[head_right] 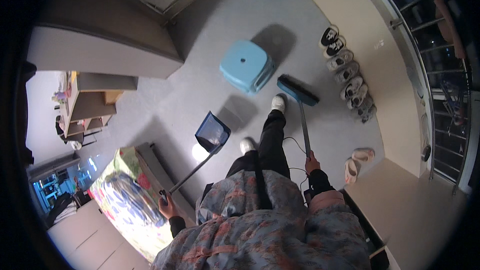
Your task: The person sweeps the floor with a broom and dustpan in a bedroom and adjacent hallway. They move around furniture and collect debris into the dustpan while navigating the space.
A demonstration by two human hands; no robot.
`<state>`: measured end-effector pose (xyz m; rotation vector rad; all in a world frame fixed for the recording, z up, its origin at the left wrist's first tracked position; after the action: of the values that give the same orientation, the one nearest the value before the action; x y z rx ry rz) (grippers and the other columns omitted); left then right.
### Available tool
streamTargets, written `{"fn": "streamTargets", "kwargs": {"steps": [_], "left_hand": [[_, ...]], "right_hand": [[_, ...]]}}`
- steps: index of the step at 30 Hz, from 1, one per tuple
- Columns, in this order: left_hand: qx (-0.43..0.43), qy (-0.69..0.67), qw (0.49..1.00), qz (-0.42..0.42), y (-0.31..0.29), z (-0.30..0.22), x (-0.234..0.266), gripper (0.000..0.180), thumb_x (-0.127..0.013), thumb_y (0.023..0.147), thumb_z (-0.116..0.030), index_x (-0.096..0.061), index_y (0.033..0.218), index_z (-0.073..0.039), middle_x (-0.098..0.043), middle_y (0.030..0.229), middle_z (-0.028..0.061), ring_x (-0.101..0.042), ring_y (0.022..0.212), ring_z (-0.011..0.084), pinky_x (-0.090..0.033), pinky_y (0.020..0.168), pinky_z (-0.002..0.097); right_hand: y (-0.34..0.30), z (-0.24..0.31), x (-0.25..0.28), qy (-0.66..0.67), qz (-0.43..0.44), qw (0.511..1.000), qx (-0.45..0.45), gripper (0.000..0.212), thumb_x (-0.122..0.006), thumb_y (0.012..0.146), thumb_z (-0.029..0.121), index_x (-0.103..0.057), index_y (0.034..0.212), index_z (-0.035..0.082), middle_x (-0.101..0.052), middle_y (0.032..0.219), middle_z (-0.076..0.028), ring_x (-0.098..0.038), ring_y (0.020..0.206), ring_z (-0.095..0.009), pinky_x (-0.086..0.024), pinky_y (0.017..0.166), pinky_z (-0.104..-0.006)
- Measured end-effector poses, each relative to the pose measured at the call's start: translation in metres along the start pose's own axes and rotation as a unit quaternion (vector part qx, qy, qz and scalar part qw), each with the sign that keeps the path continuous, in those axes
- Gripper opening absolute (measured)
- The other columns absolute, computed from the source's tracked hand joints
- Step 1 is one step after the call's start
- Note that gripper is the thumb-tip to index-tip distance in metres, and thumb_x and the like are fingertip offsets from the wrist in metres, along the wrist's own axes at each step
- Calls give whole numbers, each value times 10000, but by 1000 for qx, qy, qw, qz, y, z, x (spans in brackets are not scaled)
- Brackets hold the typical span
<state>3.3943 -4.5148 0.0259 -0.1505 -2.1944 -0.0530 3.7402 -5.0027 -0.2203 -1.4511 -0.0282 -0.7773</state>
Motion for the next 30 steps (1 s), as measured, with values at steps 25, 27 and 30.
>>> {"fn": "streamTargets", "kwargs": {"steps": [25, 27, 30], "left_hand": [[93, 115, 989, -29, 2, 53, 77, 308, -610, 774, -263, -560, 768, 41, -520, 617, 22, -427, 563, 89, -356, 515, 241], [101, 101, 989, -41, 10, 58, 81, 308, -601, 784, -270, -562, 782, 36, -523, 632, 14, -424, 575, 78, -348, 522, 230], [117, 66, 989, -55, 30, 75, 85, 314, -593, 791, -279, -565, 800, 34, -522, 640, 7, -417, 578, 68, -336, 519, 222]], "right_hand": [[11, 50, -12, 225, -64, 972, -28, 451, -365, 877, 271, -233, 1306, 235, -413, 492, -49, -399, 307, -153, -364, 280, -291], [11, 52, -32, 211, -60, 975, -45, 450, -363, 878, 262, -229, 1307, 244, -412, 492, -50, -401, 309, -156, -370, 284, -296], [-1, 54, -68, 198, -60, 977, -44, 454, -365, 878, 254, -224, 1309, 251, -413, 491, -51, -407, 311, -159, -373, 285, -303]]}}
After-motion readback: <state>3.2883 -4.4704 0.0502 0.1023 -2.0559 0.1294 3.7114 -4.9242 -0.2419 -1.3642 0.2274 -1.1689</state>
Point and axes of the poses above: each hand's wrist, its own y-axis towards the middle knuckle, its own x-axis out of the back of the hand, z = x × y, the point moved 6 cm from there along y, towards the middle knuckle
